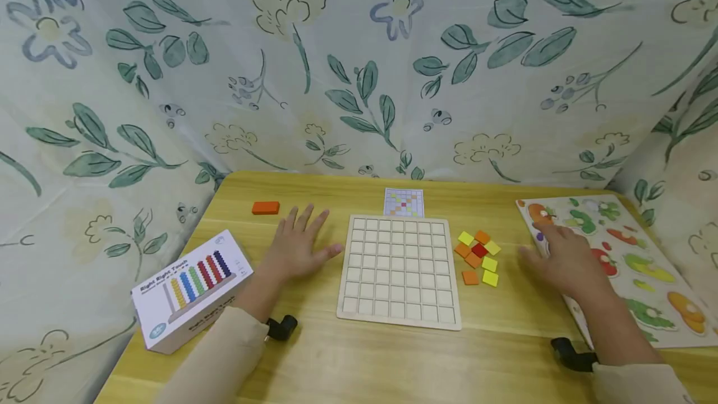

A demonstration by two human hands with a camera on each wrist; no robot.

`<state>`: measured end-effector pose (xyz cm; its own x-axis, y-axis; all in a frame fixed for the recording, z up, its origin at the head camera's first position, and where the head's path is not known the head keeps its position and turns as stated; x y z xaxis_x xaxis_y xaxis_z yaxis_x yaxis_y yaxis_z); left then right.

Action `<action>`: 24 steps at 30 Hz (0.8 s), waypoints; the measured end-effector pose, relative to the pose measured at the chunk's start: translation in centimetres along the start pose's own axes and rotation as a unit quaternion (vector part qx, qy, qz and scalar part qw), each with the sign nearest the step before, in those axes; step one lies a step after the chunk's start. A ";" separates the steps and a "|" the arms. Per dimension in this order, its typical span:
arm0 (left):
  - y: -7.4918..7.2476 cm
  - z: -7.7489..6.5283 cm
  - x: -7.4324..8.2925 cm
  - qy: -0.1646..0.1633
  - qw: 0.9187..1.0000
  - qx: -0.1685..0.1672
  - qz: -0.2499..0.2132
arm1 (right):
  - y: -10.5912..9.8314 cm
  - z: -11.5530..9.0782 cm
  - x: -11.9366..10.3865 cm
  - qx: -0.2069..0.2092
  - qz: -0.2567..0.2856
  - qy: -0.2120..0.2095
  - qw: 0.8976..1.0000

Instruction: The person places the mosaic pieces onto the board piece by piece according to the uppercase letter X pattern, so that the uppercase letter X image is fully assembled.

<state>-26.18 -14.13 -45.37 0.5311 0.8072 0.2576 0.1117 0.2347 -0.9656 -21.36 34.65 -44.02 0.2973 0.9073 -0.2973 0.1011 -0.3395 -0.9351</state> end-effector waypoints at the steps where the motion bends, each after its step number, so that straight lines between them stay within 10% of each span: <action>1: 0.2 0.0 0.4 0.002 1.000 0.003 -0.013 | 0.3 -0.4 -0.3 -0.013 0.012 0.005 1.000; 8: 1.9 0.2 1.8 -0.005 0.998 0.029 -0.060 | 3.7 -2.4 -1.5 -0.101 0.081 0.028 0.991; 17: 4.0 0.5 2.2 -0.023 0.977 0.118 -0.178 | 5.8 -3.1 -2.2 -0.115 0.093 0.029 0.989; 24: 4.4 0.5 2.2 -0.030 0.975 0.152 -0.157 | 5.8 -3.3 -2.7 -0.107 0.073 0.021 0.991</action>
<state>-24.93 -11.09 -49.03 0.4603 0.6978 0.5488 0.0012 0.6177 -0.7864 -18.43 29.45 -47.99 0.3629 0.8347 -0.4142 0.2508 -0.5157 -0.8193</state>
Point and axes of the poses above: each hand's wrist, its own z-axis towards the middle knuckle, its own y-axis out of the palm, x = y × z, the point moved 8 cm from there along z, towards the middle knuckle, and after that the axes turned 15 degrees about y, right-handed, at the moved point
